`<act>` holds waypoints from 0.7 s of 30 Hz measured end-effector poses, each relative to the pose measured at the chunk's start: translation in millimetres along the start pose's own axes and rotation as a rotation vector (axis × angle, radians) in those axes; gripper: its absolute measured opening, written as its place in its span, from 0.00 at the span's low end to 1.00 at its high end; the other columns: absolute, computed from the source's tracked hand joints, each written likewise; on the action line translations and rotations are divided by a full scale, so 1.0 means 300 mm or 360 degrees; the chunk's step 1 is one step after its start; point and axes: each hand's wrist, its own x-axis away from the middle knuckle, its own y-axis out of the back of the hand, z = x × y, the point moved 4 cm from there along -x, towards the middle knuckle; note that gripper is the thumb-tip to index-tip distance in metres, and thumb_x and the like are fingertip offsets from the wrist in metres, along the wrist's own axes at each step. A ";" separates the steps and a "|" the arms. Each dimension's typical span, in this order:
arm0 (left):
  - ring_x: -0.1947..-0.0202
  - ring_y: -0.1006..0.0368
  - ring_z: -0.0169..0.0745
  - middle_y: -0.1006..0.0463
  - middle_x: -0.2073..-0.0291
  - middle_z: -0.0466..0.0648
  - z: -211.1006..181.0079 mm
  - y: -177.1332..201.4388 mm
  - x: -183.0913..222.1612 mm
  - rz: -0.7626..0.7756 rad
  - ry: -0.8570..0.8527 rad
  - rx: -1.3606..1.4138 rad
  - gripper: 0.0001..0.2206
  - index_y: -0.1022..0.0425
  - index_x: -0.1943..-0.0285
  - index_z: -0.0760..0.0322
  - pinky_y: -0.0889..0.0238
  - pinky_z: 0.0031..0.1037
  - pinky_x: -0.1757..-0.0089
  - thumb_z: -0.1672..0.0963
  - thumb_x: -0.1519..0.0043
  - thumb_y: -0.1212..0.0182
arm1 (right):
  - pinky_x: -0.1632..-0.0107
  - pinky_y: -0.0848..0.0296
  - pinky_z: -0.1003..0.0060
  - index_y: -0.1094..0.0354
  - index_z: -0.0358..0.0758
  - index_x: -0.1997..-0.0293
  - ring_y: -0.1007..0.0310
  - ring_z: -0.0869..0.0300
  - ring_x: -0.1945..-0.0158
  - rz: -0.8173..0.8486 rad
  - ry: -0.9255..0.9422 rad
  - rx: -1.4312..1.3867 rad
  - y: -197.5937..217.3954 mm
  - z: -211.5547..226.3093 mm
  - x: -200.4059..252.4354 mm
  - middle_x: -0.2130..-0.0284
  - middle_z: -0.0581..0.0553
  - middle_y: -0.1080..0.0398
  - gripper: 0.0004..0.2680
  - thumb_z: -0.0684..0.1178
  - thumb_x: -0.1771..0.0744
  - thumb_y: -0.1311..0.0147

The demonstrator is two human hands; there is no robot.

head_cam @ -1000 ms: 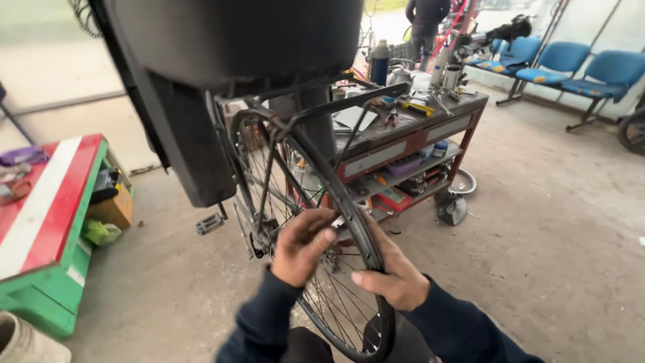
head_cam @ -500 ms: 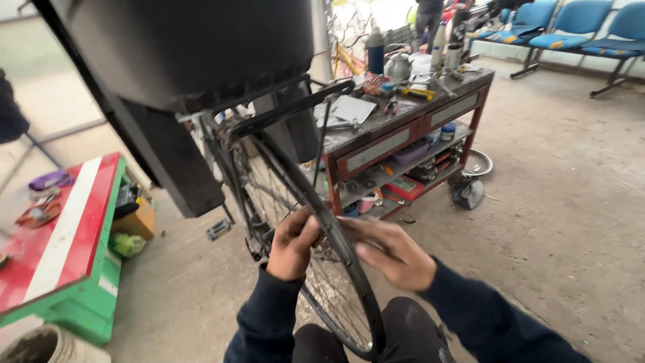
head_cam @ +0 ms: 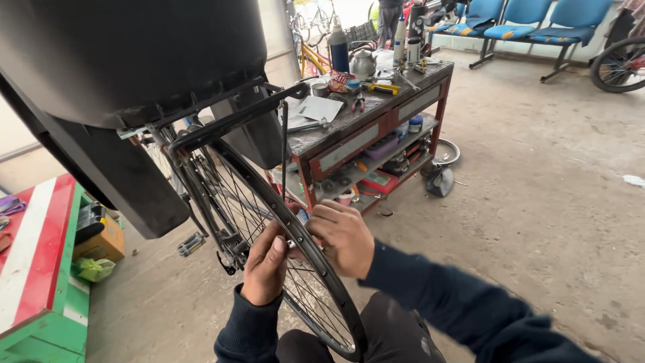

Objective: The person uses a small metal tool to repeatedly pry and adjust the tire bead on a bicycle wheel mounted on a repair stand. They work around the circumference of the wheel, manipulating the tire and rim with both hands.

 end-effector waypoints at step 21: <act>0.67 0.31 0.28 0.23 0.68 0.43 0.050 -0.001 0.041 -0.0270 -0.0129 -0.0364 0.15 0.21 0.49 0.74 0.35 0.22 0.63 0.53 0.30 0.39 | 0.56 0.26 0.62 0.26 0.30 0.56 0.24 0.51 0.62 -0.0002 -0.0656 -0.0842 0.077 0.144 0.068 0.63 0.40 0.27 0.14 0.52 0.38 0.38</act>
